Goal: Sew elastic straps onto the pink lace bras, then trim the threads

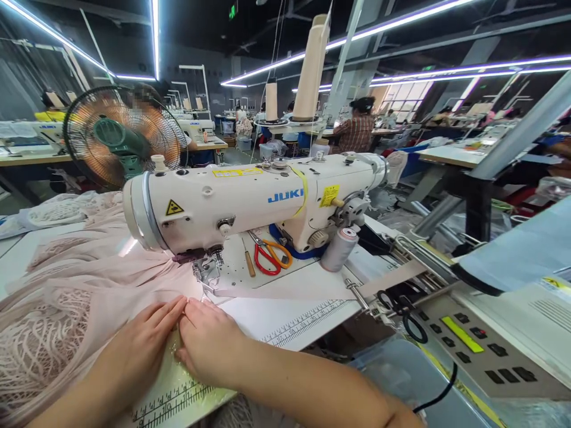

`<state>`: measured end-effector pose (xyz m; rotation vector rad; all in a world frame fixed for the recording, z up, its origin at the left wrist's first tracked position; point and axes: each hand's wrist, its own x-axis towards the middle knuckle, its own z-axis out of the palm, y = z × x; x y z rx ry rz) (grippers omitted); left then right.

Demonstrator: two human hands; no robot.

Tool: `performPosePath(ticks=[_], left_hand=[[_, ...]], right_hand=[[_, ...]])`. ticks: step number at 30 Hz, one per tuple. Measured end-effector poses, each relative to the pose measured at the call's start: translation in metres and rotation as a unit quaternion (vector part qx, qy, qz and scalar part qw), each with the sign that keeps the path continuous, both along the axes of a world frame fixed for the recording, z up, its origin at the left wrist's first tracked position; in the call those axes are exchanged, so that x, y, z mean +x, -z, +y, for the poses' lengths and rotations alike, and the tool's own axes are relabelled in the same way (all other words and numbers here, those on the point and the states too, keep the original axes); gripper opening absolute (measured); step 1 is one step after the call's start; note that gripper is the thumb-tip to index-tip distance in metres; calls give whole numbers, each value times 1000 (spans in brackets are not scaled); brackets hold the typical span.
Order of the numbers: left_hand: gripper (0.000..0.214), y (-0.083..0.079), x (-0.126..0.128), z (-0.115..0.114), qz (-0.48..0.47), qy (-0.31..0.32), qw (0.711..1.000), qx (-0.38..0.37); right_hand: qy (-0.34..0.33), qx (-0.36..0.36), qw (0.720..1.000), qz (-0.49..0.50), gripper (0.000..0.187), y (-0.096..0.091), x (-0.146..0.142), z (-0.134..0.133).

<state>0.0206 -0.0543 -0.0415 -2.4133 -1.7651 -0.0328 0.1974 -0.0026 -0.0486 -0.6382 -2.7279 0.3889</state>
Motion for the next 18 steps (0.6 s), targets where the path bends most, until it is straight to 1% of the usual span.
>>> performPosePath(ticks=[3, 6, 11, 18], left_hand=[[60, 5, -12, 2, 36, 20, 999, 21], [62, 4, -17, 3, 48, 14, 999, 15], [63, -2, -21, 9, 34, 19, 999, -21], [62, -3, -33, 23, -7, -7, 999, -38]], right_hand=[[-29, -6, 1000, -9, 47, -4, 9, 1], [-43, -12, 999, -1, 43, -6, 17, 2], [-45, -21, 998, 23, 41, -3, 19, 3], [-45, -35, 998, 31, 41, 0, 19, 4]])
